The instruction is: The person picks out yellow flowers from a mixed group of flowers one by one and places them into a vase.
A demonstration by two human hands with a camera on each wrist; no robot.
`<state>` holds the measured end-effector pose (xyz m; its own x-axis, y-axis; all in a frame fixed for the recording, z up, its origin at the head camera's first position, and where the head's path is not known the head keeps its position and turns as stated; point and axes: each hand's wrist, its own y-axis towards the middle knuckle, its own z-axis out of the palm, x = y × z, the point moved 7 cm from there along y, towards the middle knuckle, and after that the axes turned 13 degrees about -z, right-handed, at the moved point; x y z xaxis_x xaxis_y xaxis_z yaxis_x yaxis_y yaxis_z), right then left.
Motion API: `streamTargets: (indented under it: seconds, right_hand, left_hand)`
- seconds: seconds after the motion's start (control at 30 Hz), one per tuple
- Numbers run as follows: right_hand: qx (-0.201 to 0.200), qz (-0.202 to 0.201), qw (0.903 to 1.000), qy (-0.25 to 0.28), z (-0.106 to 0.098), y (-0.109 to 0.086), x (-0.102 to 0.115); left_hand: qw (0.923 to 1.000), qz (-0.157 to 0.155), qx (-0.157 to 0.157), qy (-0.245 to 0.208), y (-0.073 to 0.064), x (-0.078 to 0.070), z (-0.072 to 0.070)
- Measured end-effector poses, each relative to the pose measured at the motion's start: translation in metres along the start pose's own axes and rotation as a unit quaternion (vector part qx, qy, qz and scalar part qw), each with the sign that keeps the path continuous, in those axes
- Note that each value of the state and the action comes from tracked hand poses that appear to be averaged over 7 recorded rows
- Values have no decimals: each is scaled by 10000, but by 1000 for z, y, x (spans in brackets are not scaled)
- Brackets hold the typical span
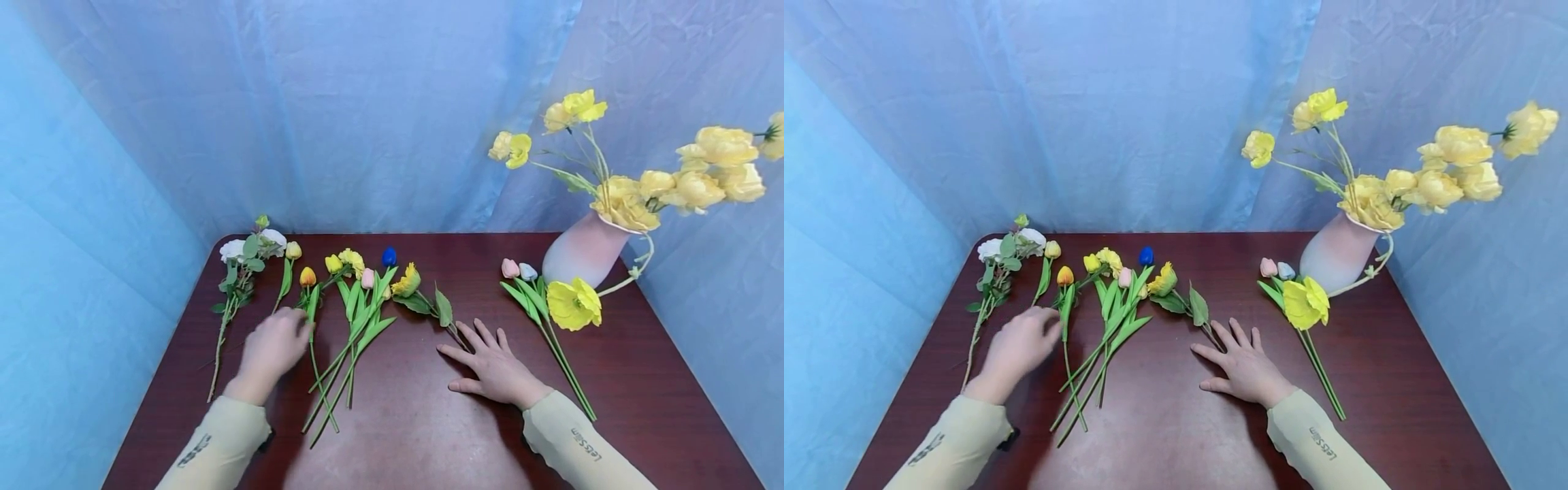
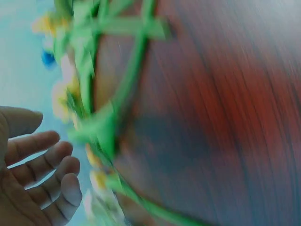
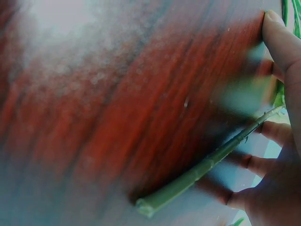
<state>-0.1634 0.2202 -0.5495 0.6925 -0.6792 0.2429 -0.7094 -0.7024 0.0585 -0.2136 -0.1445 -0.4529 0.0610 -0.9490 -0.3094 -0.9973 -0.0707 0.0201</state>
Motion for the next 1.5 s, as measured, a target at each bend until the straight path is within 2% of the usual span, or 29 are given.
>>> streamTargets:
  seconds: [0.1,0.2,0.3,0.43,0.6,0.8,0.97,1.13,1.3,1.5]
  right_hand:
    - [-5,-13,10000,1,0,0,0]
    - [18,-13,10000,-11,0,0,0]
    - [35,-17,10000,-52,0,-1,0]
    - [53,-20,10000,-64,0,0,0]
    - [75,-29,10000,-42,1,0,1]
    - [67,-10,10000,46,0,1,1]
    - [59,-16,10000,-10,0,1,0]
    - [39,-32,10000,-12,0,0,0]
    - [29,-39,10000,8,1,1,0]
    - [27,-17,10000,19,2,0,-1]
  left_hand:
    - [9992,252,304,45,-7,-27,17]
    - [9971,396,618,174,-14,-45,34]
    - [9949,406,852,360,-18,-51,48]
    - [9930,476,960,497,-21,-52,58]
    - [9937,570,909,308,-22,-49,57]
    - [9971,542,522,-48,-24,-45,34]
    - [9983,381,-11,-449,-23,-31,7]
    - [9971,201,-548,-490,-16,-1,-12]
    - [9977,-148,-581,-311,-8,35,-21]
    - [9965,-732,-409,-58,-5,75,-18]
